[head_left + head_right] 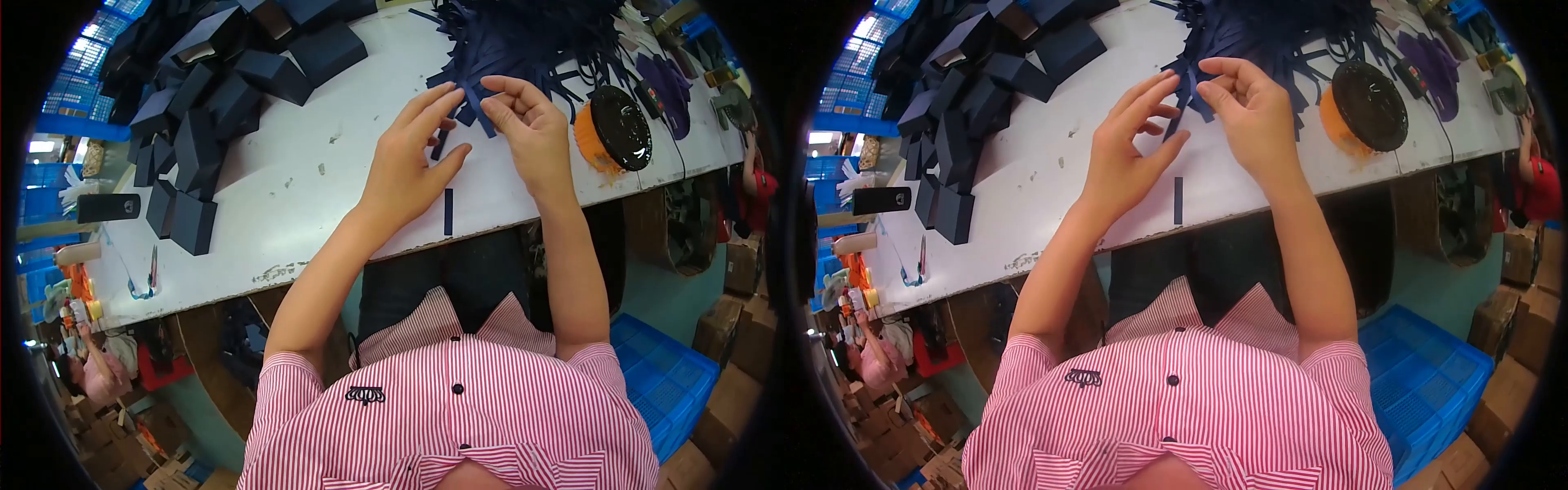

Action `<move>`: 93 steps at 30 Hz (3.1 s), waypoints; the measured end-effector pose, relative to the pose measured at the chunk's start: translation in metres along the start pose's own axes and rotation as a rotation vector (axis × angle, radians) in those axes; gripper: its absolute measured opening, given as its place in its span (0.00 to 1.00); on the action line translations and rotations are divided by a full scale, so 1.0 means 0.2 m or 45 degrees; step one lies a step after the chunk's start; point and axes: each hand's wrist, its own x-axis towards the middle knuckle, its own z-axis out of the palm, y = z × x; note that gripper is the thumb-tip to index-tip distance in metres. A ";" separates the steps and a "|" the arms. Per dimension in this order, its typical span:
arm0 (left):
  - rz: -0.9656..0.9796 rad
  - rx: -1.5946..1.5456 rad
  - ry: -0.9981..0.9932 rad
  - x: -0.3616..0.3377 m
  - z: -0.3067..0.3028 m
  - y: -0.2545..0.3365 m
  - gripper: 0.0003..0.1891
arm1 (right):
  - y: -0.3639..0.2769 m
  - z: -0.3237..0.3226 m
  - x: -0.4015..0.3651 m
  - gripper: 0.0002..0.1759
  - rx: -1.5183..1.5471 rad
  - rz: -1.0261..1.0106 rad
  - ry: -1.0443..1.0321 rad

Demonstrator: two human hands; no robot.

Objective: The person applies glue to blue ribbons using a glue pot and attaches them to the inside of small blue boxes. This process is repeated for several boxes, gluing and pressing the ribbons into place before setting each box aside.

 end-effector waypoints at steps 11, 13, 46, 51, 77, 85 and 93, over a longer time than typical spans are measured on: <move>-0.057 -0.366 0.027 0.03 0.07 -0.06 0.15 | -0.12 -0.05 -0.13 0.17 0.354 0.157 -0.207; -0.087 -0.423 0.060 0.02 0.06 -0.07 0.10 | -0.12 -0.04 -0.16 0.18 0.198 -0.034 -0.102; 0.351 1.002 0.070 0.34 -0.28 -0.33 0.18 | -0.54 -0.42 -0.69 0.09 0.645 -0.192 -0.172; -0.446 1.607 0.013 0.62 -0.39 -0.38 0.48 | -0.37 -0.43 -0.78 0.09 0.321 -0.054 0.113; -0.062 0.764 -0.482 -0.12 -0.61 -0.08 0.33 | -0.31 -0.40 -0.71 0.05 -0.014 0.134 0.140; -0.474 1.086 -0.047 -0.09 -0.43 -0.08 0.45 | -0.33 -0.34 -0.66 0.03 -0.046 0.128 0.078; -0.140 0.903 -0.390 -0.08 -0.46 -0.11 0.55 | -0.30 -0.41 -0.67 0.04 -0.264 0.023 0.095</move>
